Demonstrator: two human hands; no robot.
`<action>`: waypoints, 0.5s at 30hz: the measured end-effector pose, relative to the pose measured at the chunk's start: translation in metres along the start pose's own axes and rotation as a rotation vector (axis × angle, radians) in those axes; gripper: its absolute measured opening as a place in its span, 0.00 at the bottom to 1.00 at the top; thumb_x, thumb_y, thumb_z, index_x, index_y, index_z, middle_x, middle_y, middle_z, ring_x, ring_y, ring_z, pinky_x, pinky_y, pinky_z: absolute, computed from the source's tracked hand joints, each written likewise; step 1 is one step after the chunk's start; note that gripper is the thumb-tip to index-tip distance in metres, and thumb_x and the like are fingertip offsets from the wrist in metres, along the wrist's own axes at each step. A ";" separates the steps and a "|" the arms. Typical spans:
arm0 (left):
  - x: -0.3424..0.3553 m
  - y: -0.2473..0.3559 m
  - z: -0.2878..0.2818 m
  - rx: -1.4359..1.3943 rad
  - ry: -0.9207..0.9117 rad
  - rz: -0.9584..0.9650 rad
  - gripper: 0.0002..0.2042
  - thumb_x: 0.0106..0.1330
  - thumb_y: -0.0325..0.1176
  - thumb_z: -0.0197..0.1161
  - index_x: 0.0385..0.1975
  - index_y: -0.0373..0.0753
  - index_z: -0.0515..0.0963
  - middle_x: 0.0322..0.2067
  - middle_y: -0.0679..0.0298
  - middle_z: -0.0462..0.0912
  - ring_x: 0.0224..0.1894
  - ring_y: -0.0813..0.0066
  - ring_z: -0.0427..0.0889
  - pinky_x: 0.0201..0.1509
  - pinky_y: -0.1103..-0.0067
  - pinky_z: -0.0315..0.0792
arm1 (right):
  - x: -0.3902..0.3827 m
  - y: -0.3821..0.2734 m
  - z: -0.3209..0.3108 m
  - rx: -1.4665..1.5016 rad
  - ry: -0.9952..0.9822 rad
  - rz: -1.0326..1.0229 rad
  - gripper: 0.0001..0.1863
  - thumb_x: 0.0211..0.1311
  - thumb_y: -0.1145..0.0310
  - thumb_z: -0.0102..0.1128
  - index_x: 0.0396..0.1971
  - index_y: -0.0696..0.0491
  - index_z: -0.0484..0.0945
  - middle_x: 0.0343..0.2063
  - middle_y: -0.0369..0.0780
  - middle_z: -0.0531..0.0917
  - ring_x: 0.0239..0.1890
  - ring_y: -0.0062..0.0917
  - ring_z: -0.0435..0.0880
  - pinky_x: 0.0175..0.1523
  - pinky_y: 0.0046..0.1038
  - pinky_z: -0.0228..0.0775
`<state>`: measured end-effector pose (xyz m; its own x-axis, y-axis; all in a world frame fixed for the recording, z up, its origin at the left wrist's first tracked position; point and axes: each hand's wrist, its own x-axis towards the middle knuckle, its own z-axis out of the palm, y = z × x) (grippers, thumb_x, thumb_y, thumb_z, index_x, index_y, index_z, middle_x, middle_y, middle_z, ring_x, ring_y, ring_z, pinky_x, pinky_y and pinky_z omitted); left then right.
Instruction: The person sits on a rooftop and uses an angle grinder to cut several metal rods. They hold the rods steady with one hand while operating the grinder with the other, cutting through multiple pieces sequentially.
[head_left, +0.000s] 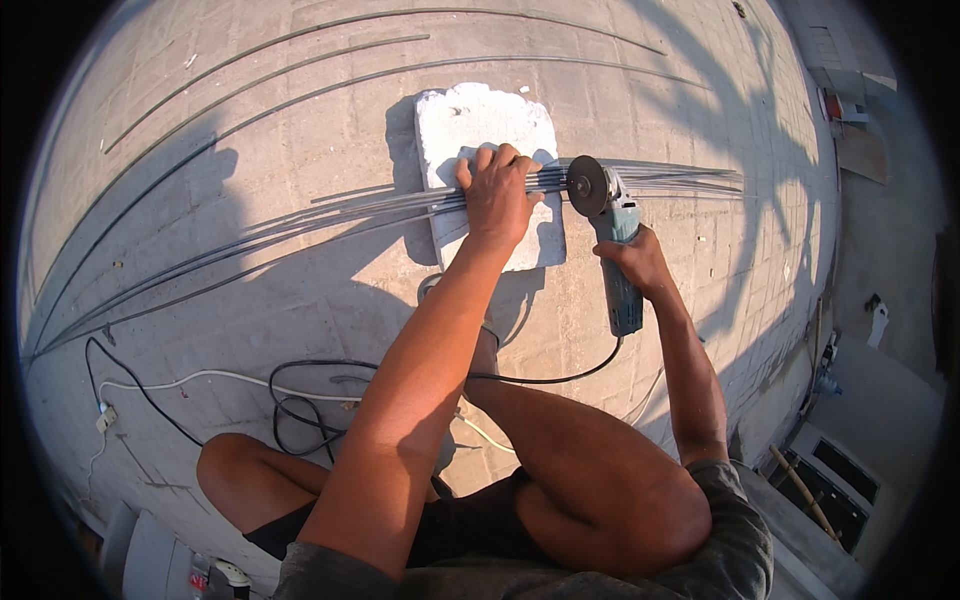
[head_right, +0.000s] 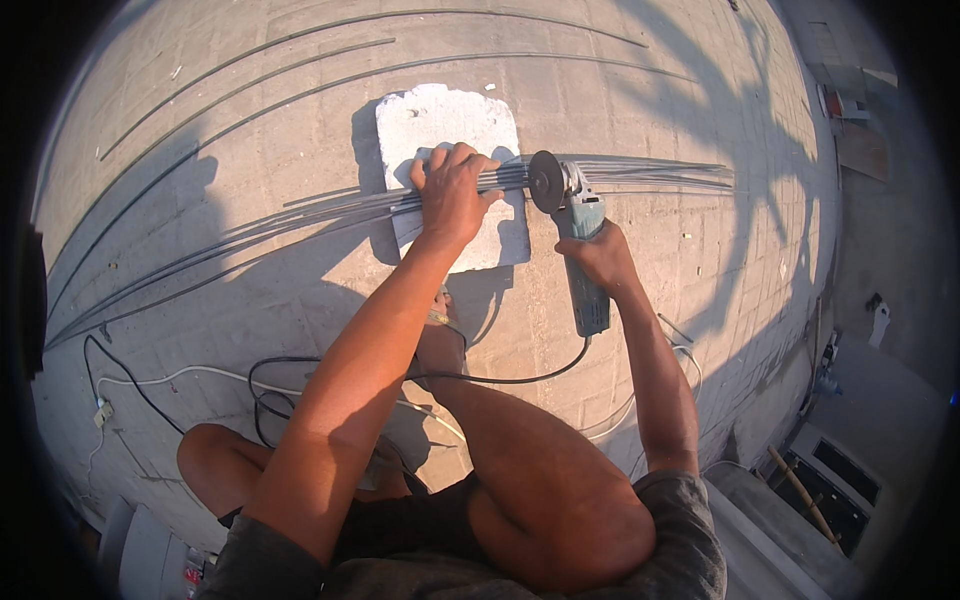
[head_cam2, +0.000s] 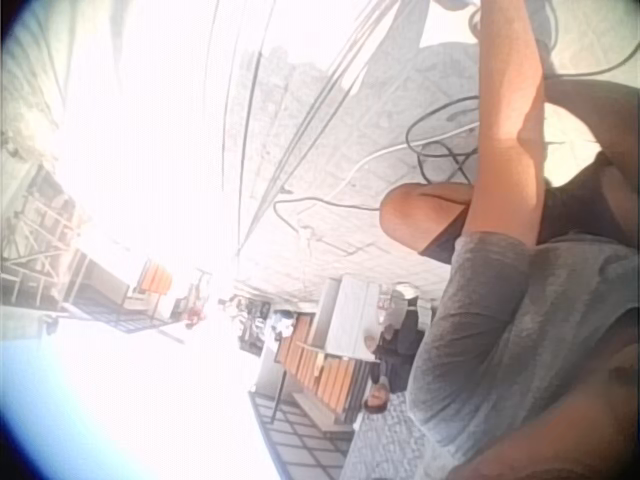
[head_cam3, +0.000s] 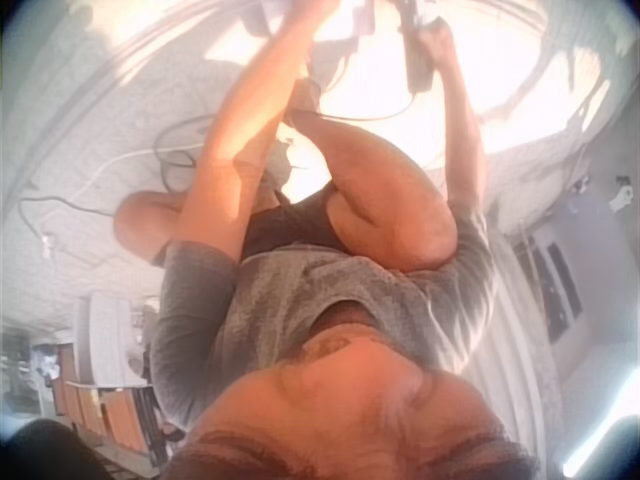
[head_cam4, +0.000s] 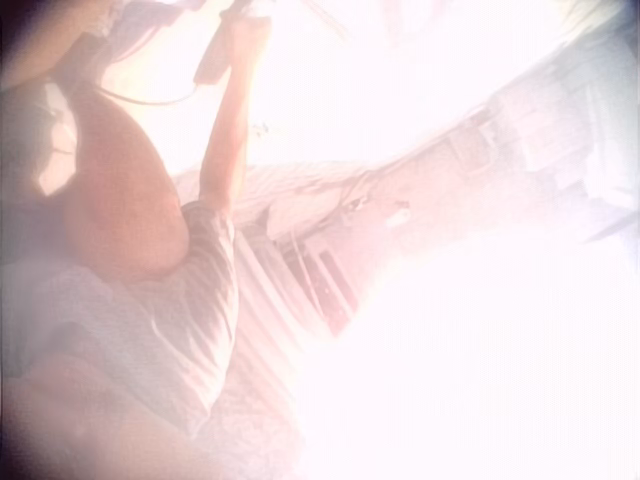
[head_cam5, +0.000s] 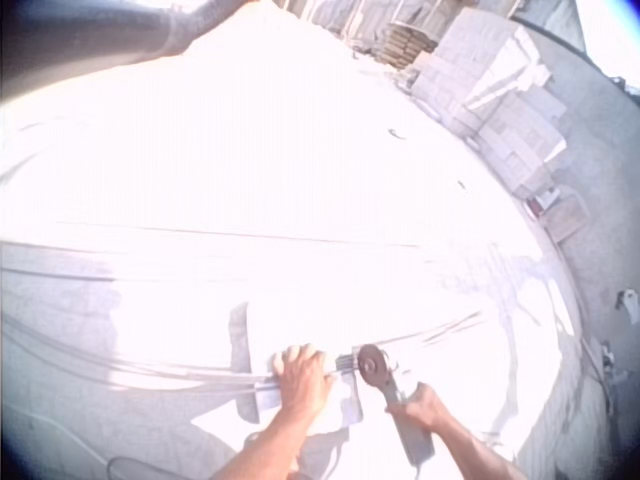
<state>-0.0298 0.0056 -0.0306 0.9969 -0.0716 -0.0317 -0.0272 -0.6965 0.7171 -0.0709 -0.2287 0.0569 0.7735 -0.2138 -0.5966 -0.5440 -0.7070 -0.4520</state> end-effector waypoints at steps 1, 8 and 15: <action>0.000 0.001 0.000 -0.006 -0.007 -0.002 0.20 0.56 0.39 0.82 0.50 0.53 0.88 0.52 0.72 0.80 0.62 0.67 0.72 0.71 0.54 0.48 | 0.002 0.000 0.000 0.005 -0.001 0.002 0.26 0.46 0.61 0.77 0.42 0.63 0.84 0.34 0.45 0.87 0.36 0.31 0.86 0.45 0.35 0.77; 0.000 0.002 0.000 -0.014 -0.015 -0.008 0.20 0.57 0.39 0.82 0.50 0.53 0.88 0.52 0.72 0.80 0.62 0.67 0.71 0.71 0.54 0.48 | 0.008 0.000 0.002 0.017 0.010 -0.033 0.26 0.47 0.60 0.75 0.42 0.64 0.81 0.32 0.43 0.85 0.31 0.28 0.84 0.39 0.33 0.77; 0.001 -0.001 0.002 -0.016 -0.014 -0.010 0.20 0.56 0.40 0.82 0.50 0.54 0.88 0.52 0.72 0.80 0.63 0.67 0.71 0.72 0.54 0.48 | 0.007 0.002 0.002 0.023 0.001 -0.027 0.25 0.47 0.61 0.76 0.41 0.63 0.82 0.32 0.42 0.85 0.31 0.27 0.83 0.39 0.33 0.77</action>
<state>-0.0289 0.0052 -0.0328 0.9960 -0.0747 -0.0491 -0.0155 -0.6859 0.7275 -0.0672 -0.2304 0.0500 0.7884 -0.1954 -0.5833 -0.5303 -0.6966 -0.4833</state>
